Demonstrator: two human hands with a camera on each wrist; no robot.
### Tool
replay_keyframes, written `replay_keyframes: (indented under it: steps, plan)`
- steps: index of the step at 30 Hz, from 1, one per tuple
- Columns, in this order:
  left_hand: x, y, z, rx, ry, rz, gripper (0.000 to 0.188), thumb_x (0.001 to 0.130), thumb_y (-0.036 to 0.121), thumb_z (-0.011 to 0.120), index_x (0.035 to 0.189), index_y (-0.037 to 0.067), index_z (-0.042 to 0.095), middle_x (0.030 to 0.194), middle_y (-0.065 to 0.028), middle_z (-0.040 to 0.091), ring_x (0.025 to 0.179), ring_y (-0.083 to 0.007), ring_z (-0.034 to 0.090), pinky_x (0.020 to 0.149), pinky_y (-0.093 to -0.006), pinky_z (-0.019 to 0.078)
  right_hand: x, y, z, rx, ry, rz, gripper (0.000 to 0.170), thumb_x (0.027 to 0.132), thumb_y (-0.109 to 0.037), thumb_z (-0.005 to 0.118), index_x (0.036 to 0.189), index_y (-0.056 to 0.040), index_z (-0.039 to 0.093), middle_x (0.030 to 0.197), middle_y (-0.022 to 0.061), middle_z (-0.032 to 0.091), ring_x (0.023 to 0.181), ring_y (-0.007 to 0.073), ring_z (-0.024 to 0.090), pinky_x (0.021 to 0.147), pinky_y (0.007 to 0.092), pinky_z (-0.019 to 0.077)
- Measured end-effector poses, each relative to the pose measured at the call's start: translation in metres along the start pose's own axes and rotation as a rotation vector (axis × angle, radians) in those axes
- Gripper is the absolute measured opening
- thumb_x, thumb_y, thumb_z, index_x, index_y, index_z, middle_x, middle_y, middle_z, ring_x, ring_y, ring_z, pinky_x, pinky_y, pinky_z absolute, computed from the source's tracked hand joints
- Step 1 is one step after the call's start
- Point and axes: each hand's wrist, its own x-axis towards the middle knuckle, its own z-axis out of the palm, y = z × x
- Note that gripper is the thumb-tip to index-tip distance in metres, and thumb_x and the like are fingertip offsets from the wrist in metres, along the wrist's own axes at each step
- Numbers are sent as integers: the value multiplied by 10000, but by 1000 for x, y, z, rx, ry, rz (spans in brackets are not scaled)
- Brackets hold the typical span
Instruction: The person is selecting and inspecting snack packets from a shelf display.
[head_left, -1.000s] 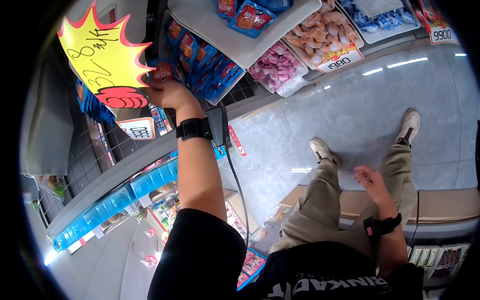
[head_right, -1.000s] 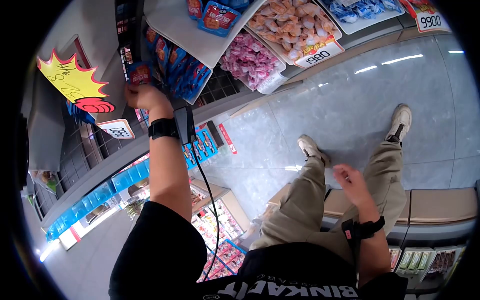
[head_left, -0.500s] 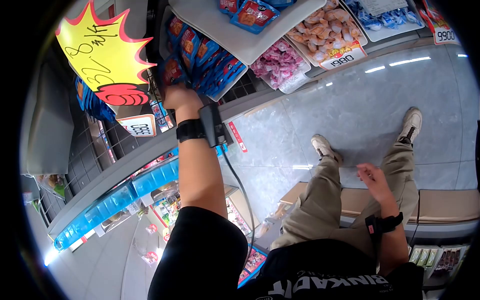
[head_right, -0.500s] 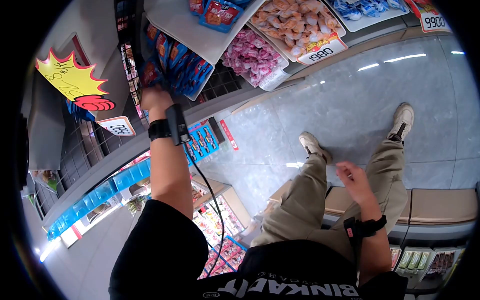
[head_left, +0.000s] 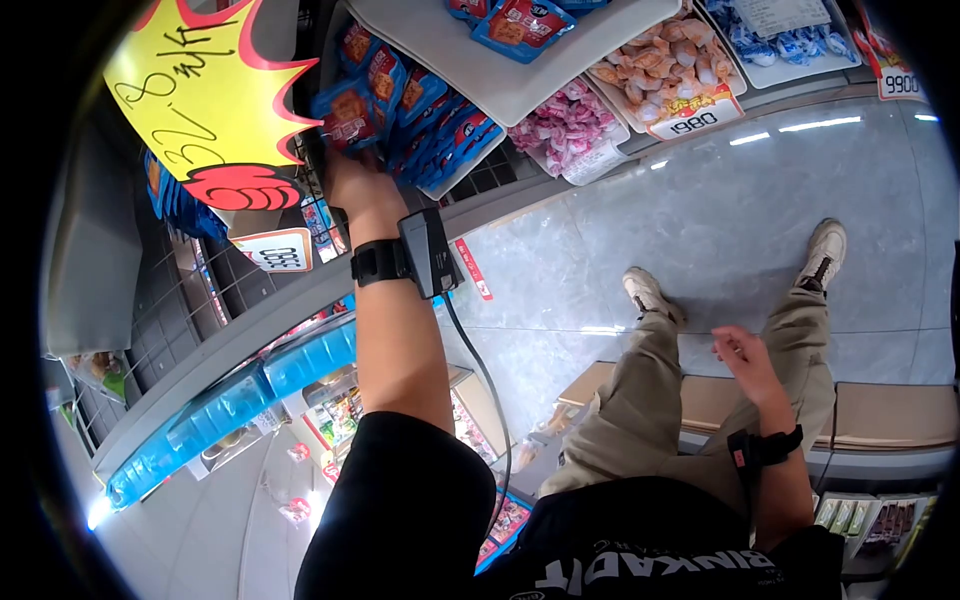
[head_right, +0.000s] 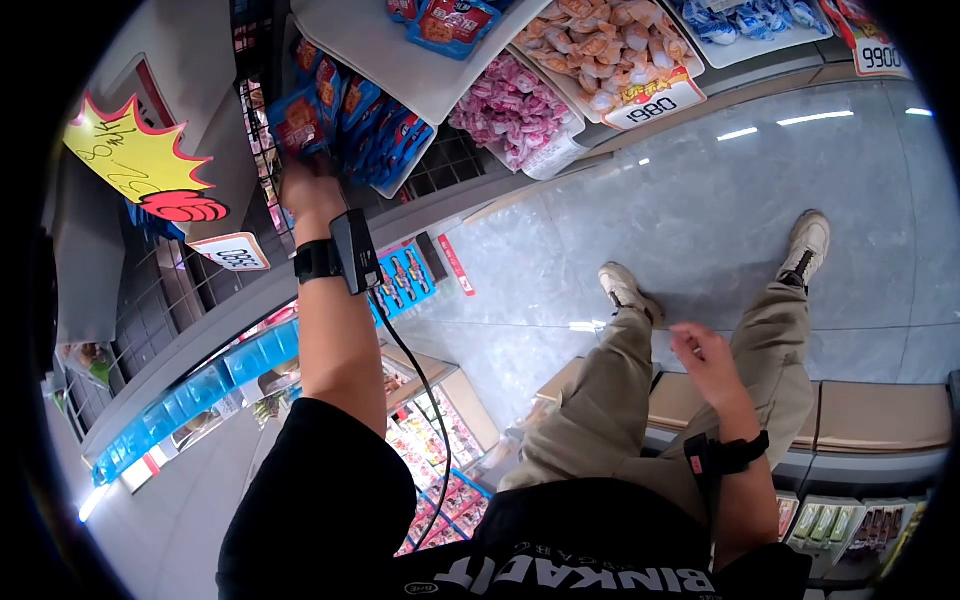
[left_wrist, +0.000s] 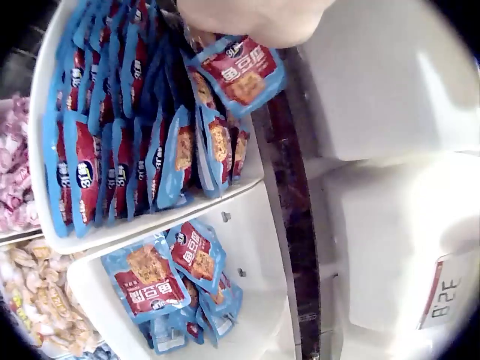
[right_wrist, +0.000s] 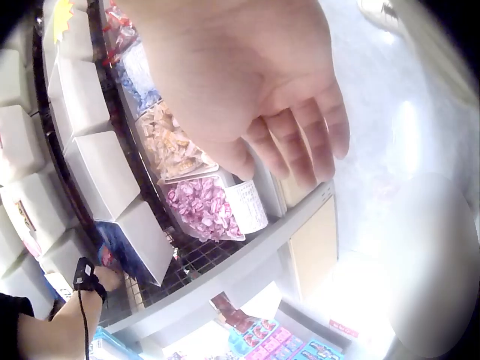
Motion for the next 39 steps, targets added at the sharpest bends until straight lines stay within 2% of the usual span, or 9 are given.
replay_keyframes:
  steps: [3,7,10,13,16,24,33,36,39]
  plan:
    - [-3,14,6,-491,112,-204,251,851,115,396,1082,53,472,1004,-95,563,949,-260,532,669,-362,457,1,-4,0,5,-2,2,187,803,-117,560,962,-21,565,715,47,581,635,107,525,549,246,424]
    - [-17,39,16,-593,11,-214,189,874,107,363,998,89,505,1052,-37,509,965,-173,478,604,-298,435,1,-3,2,-10,0,3,186,803,-119,560,962,-23,566,714,47,580,630,106,522,550,245,422]
    - [-20,44,15,-410,134,-296,136,866,189,458,890,73,525,882,-44,541,784,-134,503,534,-252,399,1,-1,5,-3,1,-4,188,805,-120,557,968,-28,564,717,45,580,642,105,524,554,247,423]
    - [-8,38,20,-116,213,-140,222,818,278,566,760,66,535,700,-42,520,611,-120,475,480,-237,365,0,1,5,1,-12,-14,193,806,-121,555,975,-27,560,723,45,581,660,106,527,558,250,424]
    - [12,39,21,392,266,108,424,811,339,571,913,-72,579,898,-131,626,785,-192,582,648,-302,463,-2,4,3,-1,-23,-2,193,807,-117,553,977,-27,558,724,45,580,669,107,527,562,253,425]
    - [49,33,27,333,-200,316,419,772,331,626,828,-83,597,785,-122,615,710,-125,537,662,-275,429,-5,7,-3,-6,-3,31,179,812,-113,551,962,-15,559,714,48,579,647,103,526,543,242,422]
    - [60,30,42,486,-176,462,443,678,338,716,880,-39,597,817,-115,616,697,-184,574,683,-280,446,-2,2,-2,-55,-18,15,190,800,-110,557,962,-11,562,709,56,580,641,118,532,545,249,429]
    - [52,29,42,451,-240,212,412,713,328,686,874,-39,590,823,-132,622,718,-211,584,689,-287,446,1,-2,-2,-60,-23,34,189,802,-112,553,964,-13,562,708,59,579,643,119,533,548,252,430]
    - [49,28,47,490,-133,518,367,771,298,628,868,-53,574,790,-157,623,693,-243,589,668,-316,452,1,-6,-3,-63,-18,13,189,805,-115,550,966,-16,562,708,58,579,641,120,534,552,253,430]
